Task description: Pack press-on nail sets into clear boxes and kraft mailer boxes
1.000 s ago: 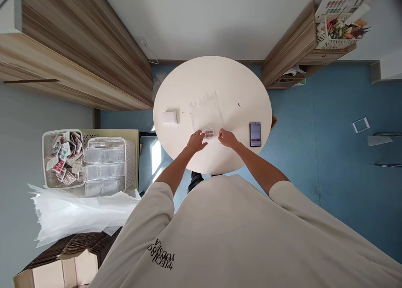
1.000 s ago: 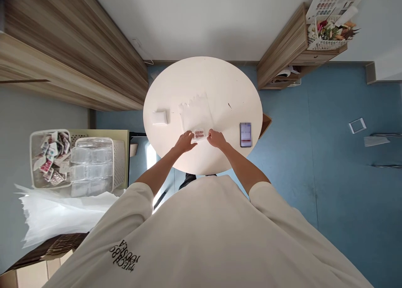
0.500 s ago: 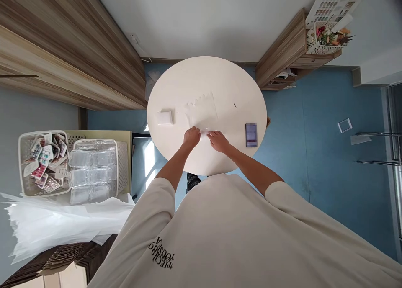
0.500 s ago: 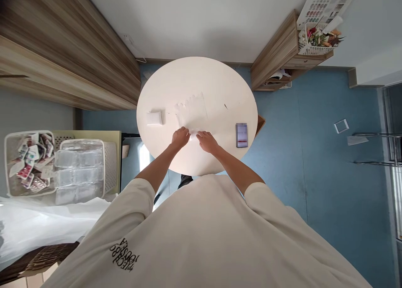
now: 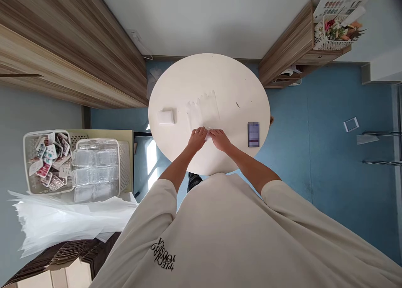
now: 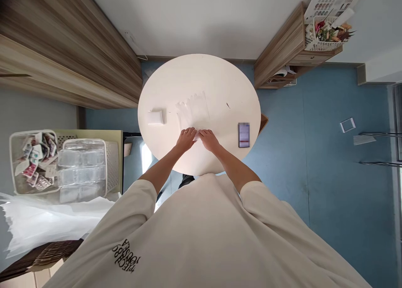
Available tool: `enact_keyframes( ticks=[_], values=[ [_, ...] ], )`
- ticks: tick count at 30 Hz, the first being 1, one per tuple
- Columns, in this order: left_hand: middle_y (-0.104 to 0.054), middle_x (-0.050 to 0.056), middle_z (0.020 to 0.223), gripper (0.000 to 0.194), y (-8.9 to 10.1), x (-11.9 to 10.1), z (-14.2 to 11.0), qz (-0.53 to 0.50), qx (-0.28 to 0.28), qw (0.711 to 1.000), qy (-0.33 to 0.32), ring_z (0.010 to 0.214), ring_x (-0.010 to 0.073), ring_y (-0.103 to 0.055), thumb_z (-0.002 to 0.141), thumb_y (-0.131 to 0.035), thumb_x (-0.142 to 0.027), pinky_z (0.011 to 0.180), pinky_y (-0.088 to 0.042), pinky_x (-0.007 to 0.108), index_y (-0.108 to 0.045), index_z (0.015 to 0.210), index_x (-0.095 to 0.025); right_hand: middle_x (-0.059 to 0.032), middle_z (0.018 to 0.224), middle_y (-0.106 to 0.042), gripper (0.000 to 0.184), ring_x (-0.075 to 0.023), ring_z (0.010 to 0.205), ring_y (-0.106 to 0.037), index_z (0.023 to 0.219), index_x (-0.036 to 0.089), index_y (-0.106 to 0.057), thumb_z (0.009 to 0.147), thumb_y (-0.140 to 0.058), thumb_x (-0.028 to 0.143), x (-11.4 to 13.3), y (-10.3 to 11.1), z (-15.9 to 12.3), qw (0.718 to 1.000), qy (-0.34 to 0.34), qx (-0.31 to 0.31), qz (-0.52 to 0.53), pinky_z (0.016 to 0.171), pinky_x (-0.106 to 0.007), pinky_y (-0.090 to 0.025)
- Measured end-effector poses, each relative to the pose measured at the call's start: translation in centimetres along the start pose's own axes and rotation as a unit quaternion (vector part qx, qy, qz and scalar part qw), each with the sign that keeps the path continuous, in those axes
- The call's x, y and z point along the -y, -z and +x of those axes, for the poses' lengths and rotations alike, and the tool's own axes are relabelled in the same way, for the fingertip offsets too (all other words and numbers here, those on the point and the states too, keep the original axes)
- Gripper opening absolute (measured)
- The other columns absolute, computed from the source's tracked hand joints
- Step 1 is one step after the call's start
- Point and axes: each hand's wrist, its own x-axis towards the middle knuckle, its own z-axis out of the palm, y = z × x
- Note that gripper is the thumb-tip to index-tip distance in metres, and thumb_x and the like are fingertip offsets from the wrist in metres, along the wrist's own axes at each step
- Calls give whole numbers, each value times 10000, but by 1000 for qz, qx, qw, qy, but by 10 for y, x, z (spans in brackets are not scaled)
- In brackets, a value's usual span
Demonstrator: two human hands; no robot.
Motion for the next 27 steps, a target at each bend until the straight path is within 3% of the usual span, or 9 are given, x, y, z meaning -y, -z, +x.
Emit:
enact_keyframes(
  ticks=[5, 12, 16, 19, 23, 27],
  values=[
    [-533, 169, 1550, 569, -3, 6, 11, -1, 6, 1000, 5, 1436, 385, -528, 873, -632, -135, 1181, -398, 556, -539, 1429, -218, -132, 1428, -642, 510, -304, 1305, -542, 1405, 195, -633, 954, -474, 17, -3, 2, 6, 1000, 1, 6, 3, 1148, -438, -345],
    [-593, 152, 1477, 513, 4, 10, 16, -41, 9, 999, 13, 1315, 350, -625, 845, -674, -192, 1211, -384, 545, -595, 1352, -218, -163, 1389, -640, 479, -351, 1253, -535, 1348, 178, -658, 922, -500, 27, -5, 5, 17, 1000, -2, 8, -12, 1115, -475, -346],
    [-597, 135, 1499, 506, 11, 7, 8, -18, -20, 1000, 0, 1494, 369, -484, 889, -652, -241, 1313, -190, 632, -594, 1391, -248, -170, 1328, -675, 449, -355, 1205, -551, 1317, 166, -676, 920, -494, 60, -6, 12, 20, 1000, 9, -3, -6, 1103, -489, -341],
    [-556, 148, 1548, 463, 14, 4, 0, 7, -44, 999, 11, 1568, 379, -376, 909, -603, -199, 1295, -189, 659, -624, 1368, -255, -161, 1208, -718, 387, -341, 1158, -577, 1246, 163, -704, 937, -481, 93, -3, 18, 20, 1000, 9, -11, -9, 1112, -481, -327],
    [-644, 145, 1418, 414, 17, -2, -9, 3, -10, 999, 37, 1355, 344, -594, 955, -490, -148, 1233, -298, 596, -658, 1319, -255, -145, 1135, -757, 352, -332, 1139, -613, 1202, 170, -727, 944, -496, 109, 6, 21, 10, 1000, -2, -9, 1, 1118, -466, -330],
    [-723, 123, 1285, 381, 17, -7, -19, -15, 10, 999, 42, 1205, 305, -676, 1016, -428, -203, 1247, -277, 564, -649, 1324, -250, -130, 1113, -788, 364, -317, 1107, -654, 1244, 177, -732, 976, -492, 127, 15, 19, -5, 1000, -28, -3, 14, 1134, -461, -319]
  ],
)
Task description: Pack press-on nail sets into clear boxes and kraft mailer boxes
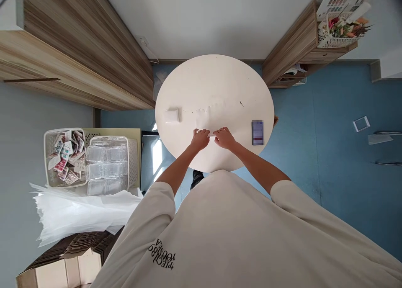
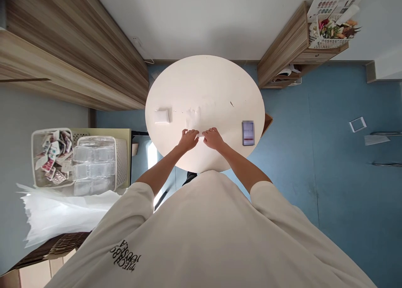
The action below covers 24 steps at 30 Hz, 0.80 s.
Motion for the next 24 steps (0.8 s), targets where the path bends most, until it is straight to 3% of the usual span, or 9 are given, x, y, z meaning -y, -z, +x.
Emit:
enact_keyframes(
  ticks=[4, 9, 12, 15, 18, 21, 24],
  values=[
    [-750, 113, 1249, 382, -6, -1, -6, -6, 25, 1000, 8, 1228, 300, -669, 1049, -392, -263, 1259, -265, 569, -651, 1328, -254, -136, 1147, -795, 394, -315, 1122, -677, 1325, 178, -710, 1001, -488, 154, 2, -4, -8, 1000, -16, 13, 17, 1136, -465, -315],
    [-674, 152, 1417, 355, -12, -2, -4, -35, 50, 997, 55, 1403, 339, -568, 1039, -456, -338, 1286, -236, 605, -687, 1286, -230, -139, 1176, -793, 432, -317, 1132, -686, 1386, 180, -664, 999, -473, 180, 0, -9, -5, 998, -35, 34, 50, 1120, -476, -319],
    [-599, 189, 1517, 413, -16, -3, -3, -29, 36, 996, 78, 1505, 367, -465, 1064, -437, -434, 1289, -224, 633, -681, 1302, -201, -103, 992, -793, 414, -294, 985, -704, 1376, 173, -616, 992, -459, 181, -1, -12, -1, 994, -67, 43, 70, 1085, -454, -326],
    [-593, 194, 1520, 446, -21, -3, -5, -27, 6, 995, 98, 1491, 352, -488, 1092, -361, -420, 1289, -245, 617, -665, 1332, -199, -58, 822, -737, 369, -278, 850, -681, 1335, 180, -584, 993, -445, 177, -2, -16, 0, 990, -102, 52, 83, 1038, -439, -344],
    [-603, 198, 1511, 417, -26, -1, -7, -22, -19, 994, 104, 1470, 363, -515, 1070, -397, -348, 1283, -261, 635, -643, 1378, -211, -117, 1032, -747, 335, -300, 994, -666, 1305, 206, -606, 1013, -442, 200, -4, -22, 2, 991, -106, 26, 76, 1032, -459, -354],
    [-602, 201, 1521, 475, -27, 0, -10, -4, -44, 993, 106, 1501, 381, -485, 1021, -495, -298, 1277, -266, 662, -570, 1484, -218, -174, 1310, -666, 332, -335, 1180, -596, 1303, 224, -651, 1040, -449, 242, -7, -30, 3, 994, -100, -4, 52, 1059, -492, -352],
    [-518, 198, 1618, 590, -26, -4, -14, 11, -60, 996, 62, 1602, 393, -348, 963, -563, -234, 1304, -196, 686, -512, 1550, -203, -186, 1365, -618, 342, -345, 1215, -561, 1332, 227, -661, 1055, -468, 279, -7, -36, 4, 994, -103, -6, 37, 1085, -509, -354]
  ],
)
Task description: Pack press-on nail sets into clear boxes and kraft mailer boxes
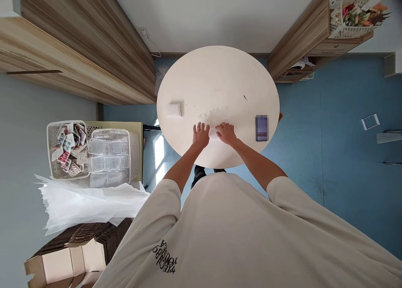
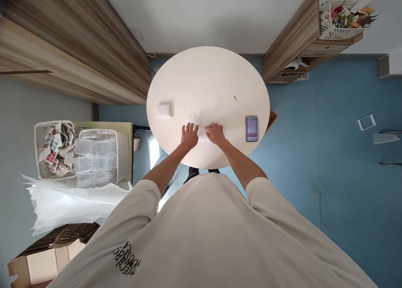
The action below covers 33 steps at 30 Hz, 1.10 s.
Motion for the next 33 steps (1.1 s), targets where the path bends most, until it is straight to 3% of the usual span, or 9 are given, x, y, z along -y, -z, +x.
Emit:
enact_keyframes(
  ticks=[4, 7, 10, 15, 21, 25, 28, 33],
  values=[
    [-370, 199, 1728, 640, 1, -7, -5, 8, 30, 997, -72, 1670, 361, -197, 949, -534, -190, 1343, -82, 663, -480, 1585, -140, -186, 1436, -579, 405, -359, 1308, -517, 1415, 210, -598, 1049, -500, 351, -1, -5, -6, 998, -44, -33, 34, 1141, -516, -351],
    [-354, 220, 1732, 713, -4, -10, -5, 30, 56, 997, -54, 1663, 379, -211, 961, -567, -260, 1342, -59, 658, -409, 1643, -121, -171, 1490, -554, 455, -345, 1367, -491, 1475, 213, -528, 1059, -430, 369, -8, -3, -16, 982, -138, -71, 110, 1157, -515, -369],
    [-377, 228, 1717, 785, -11, -9, -3, 48, 71, 996, -36, 1648, 399, -247, 948, -624, -303, 1336, -56, 669, -368, 1673, -142, -153, 1447, -583, 467, -320, 1336, -524, 1488, 231, -496, 1042, -393, 327, -19, -1, -27, 957, -217, -68, 181, 1126, -504, -417],
    [-403, 255, 1690, 777, -16, -9, 1, 41, 67, 996, -35, 1645, 404, -253, 924, -644, -245, 1340, -26, 662, -395, 1648, -113, -128, 1393, -599, 435, -305, 1307, -538, 1419, 263, -525, 993, -490, 346, -29, -1, -32, 948, -224, -50, 220, 1118, -493, -421],
    [-423, 289, 1665, 799, -11, -11, 7, 47, 77, 995, -43, 1632, 414, -282, 860, -698, -224, 1338, -9, 667, -435, 1598, -68, -136, 1363, -576, 382, -325, 1284, -521, 1250, 243, -544, 926, -634, 424, -18, -6, -27, 940, -274, -49, 197, 1088, -482, -399],
    [-403, 290, 1680, 798, -6, -13, 2, 52, 66, 996, -33, 1651, 440, -209, 858, -707, -246, 1324, -11, 689, -444, 1590, -70, -137, 1344, -573, 363, -325, 1260, -516, 1182, 234, -521, 887, -683, 370, -10, -11, -27, 937, -295, -60, 176, 1062, -465, -385],
    [-346, 277, 1716, 773, -6, -19, -5, 34, 43, 998, -43, 1655, 444, -184, 871, -670, -220, 1317, -46, 694, -439, 1595, -75, -141, 1324, -582, 305, -322, 1249, -521, 1143, 231, -520, 897, -671, 328, -4, -16, -29, 933, -307, -74, 170, 1050, -458, -382],
    [-432, 220, 1677, 651, -17, -29, -10, 32, 62, 989, -132, 1578, 384, -373, 887, -549, -108, 1265, -280, 580, -540, 1537, -150, -136, 1234, -622, 119, -323, 1213, -554, 973, 224, -550, 946, -625, 312, 4, -18, -27, 917, -343, -63, 192, 1041, -471, -399]
  ],
)
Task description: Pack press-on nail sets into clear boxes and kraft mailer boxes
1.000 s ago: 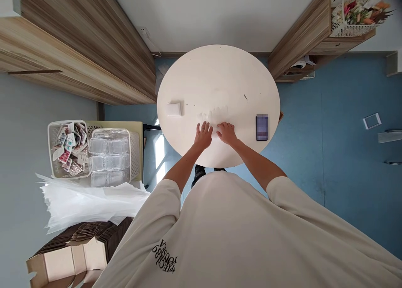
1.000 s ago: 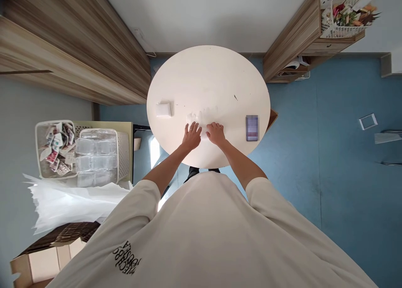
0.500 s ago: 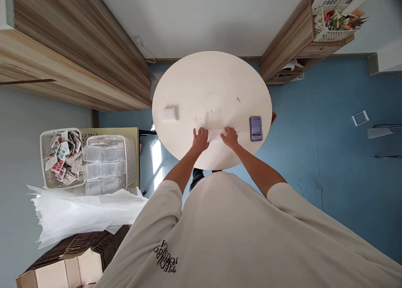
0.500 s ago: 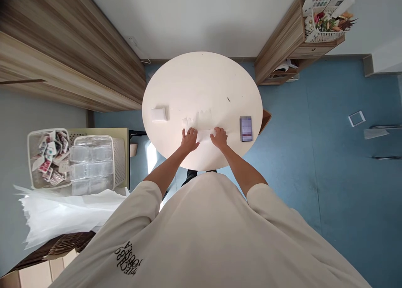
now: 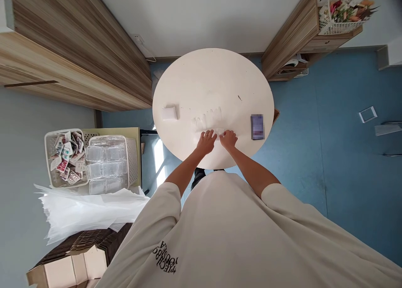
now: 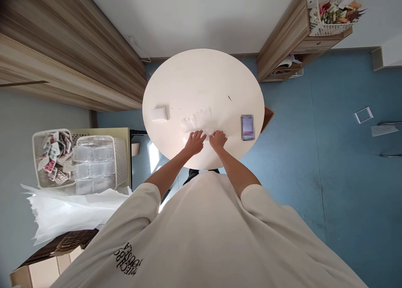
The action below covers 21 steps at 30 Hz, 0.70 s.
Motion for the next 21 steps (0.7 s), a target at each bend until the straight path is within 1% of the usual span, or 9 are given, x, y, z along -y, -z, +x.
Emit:
enact_keyframes(
  ticks=[2, 4, 6, 8, 12, 14, 16, 19, 21],
  values=[
    [-468, 212, 1648, 671, -5, -1, 3, 10, 12, 1000, 3, 1545, 385, -413, 867, -534, -79, 1220, -333, 563, -553, 1531, -174, -126, 1171, -631, 118, -312, 1167, -574, 885, 227, -540, 943, -620, 290, 2, 1, 0, 1000, -9, 8, 10, 1005, -454, -422],
    [-479, 208, 1633, 703, -8, -1, 6, 22, 17, 1000, 12, 1530, 391, -421, 848, -524, -62, 1189, -354, 555, -547, 1540, -183, -98, 1076, -638, 143, -275, 1056, -603, 832, 235, -516, 915, -631, 244, 2, 5, 0, 999, -17, 20, 36, 917, -405, -455],
    [-486, 199, 1619, 720, -9, -1, 9, 26, 23, 999, 20, 1521, 393, -420, 836, -524, -62, 1171, -363, 544, -541, 1544, -194, -55, 974, -638, 155, -227, 901, -608, 829, 248, -496, 887, -631, 200, 2, 9, -1, 995, -29, 44, 89, 793, -348, -466],
    [-498, 193, 1598, 728, -8, -2, 12, 22, 28, 999, 33, 1512, 395, -420, 829, -532, -73, 1159, -368, 536, -536, 1546, -204, -23, 921, -642, 151, -196, 802, -593, 868, 258, -499, 871, -626, 176, 1, 13, -3, 985, -39, 70, 151, 705, -314, -458],
    [-513, 203, 1568, 730, -2, -6, 17, 6, 34, 998, 60, 1492, 393, -430, 851, -514, -71, 1150, -378, 524, -495, 1573, -173, -16, 977, -688, 194, -190, 836, -625, 976, 257, -548, 834, -639, 160, 2, 20, -7, 971, -27, 90, 218, 699, -295, -482],
    [-514, 202, 1570, 762, 4, -7, 19, -17, 36, 996, 81, 1489, 381, -439, 871, -494, -60, 1154, -384, 515, -423, 1623, -160, -19, 1002, -702, 213, -194, 859, -635, 998, 254, -568, 819, -635, 161, 5, 21, -9, 971, -4, 94, 218, 703, -294, -488],
    [-523, 191, 1570, 826, 11, -7, 21, -56, 37, 993, 100, 1495, 364, -444, 886, -482, -52, 1161, -391, 505, -310, 1685, -175, -14, 997, -705, 213, -194, 846, -635, 1013, 256, -579, 823, -619, 169, 8, 21, -12, 973, 20, 100, 206, 686, -294, -486],
    [-565, 174, 1545, 926, 21, -1, 20, -126, 44, 986, 104, 1483, 344, -473, 887, -474, -45, 1162, -414, 499, -147, 1738, -203, -3, 951, -701, 208, -194, 802, -634, 1058, 267, -589, 865, -587, 191, 16, 16, -18, 976, 54, 116, 178, 659, -299, -481],
    [-589, 171, 1528, 954, 27, 3, 16, -171, 51, 979, 99, 1447, 334, -519, 883, -458, -43, 1135, -456, 492, -86, 1747, -197, -5, 933, -702, 227, -201, 795, -644, 1117, 272, -597, 901, -569, 208, 21, 12, -23, 976, 70, 129, 161, 662, -306, -490]
  ],
)
